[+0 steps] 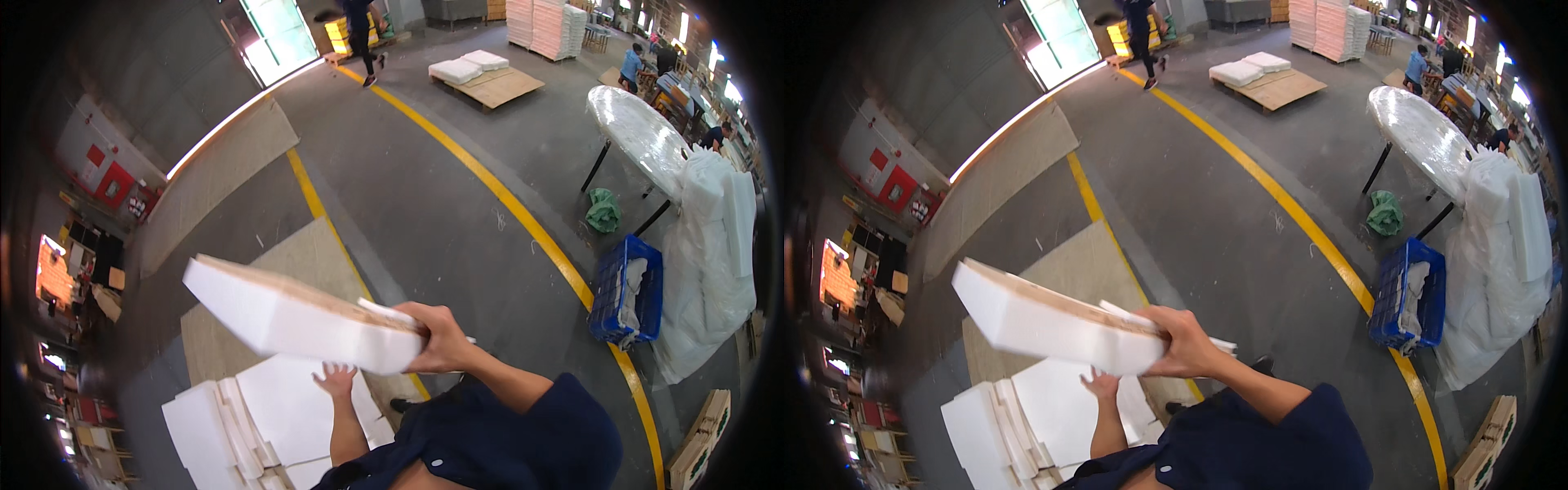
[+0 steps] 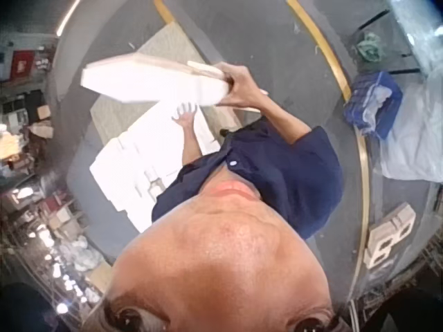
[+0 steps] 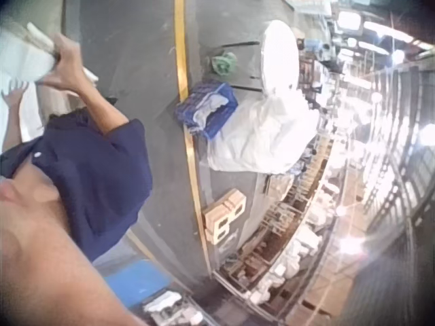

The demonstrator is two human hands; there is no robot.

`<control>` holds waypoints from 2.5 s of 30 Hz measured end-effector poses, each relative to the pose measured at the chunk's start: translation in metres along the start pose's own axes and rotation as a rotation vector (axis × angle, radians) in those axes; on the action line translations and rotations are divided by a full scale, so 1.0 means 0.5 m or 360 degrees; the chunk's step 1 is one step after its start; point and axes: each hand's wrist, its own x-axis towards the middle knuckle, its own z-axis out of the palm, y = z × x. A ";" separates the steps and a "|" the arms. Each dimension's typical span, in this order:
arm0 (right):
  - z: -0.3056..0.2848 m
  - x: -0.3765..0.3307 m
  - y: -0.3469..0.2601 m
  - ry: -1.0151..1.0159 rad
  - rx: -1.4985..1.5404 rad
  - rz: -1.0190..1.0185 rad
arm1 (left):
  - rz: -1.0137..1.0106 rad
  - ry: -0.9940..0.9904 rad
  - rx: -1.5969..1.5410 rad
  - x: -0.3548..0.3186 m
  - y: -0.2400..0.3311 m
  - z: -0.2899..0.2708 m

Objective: The person repeatedly picks up white foam cushions and inserts them into white fabric covers. They smooth the covers over the foam and place the finished items onto a stack on a cardboard sheet. The process involves handling foam, fabric covers, and the assembled cushions.

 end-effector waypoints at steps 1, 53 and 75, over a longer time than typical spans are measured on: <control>-0.058 -0.017 -0.012 0.0052 -0.0114 -0.0197 | -0.0074 -0.0061 0.0090 0.013 -0.057 0.048; -2.616 -0.247 0.608 0.2824 -0.0145 0.1044 | -0.0872 -0.2165 0.3135 0.146 -2.781 1.687; -2.790 -0.172 0.831 0.2594 -0.1396 0.2177 | -0.0083 -0.3331 0.3093 0.147 -3.290 1.798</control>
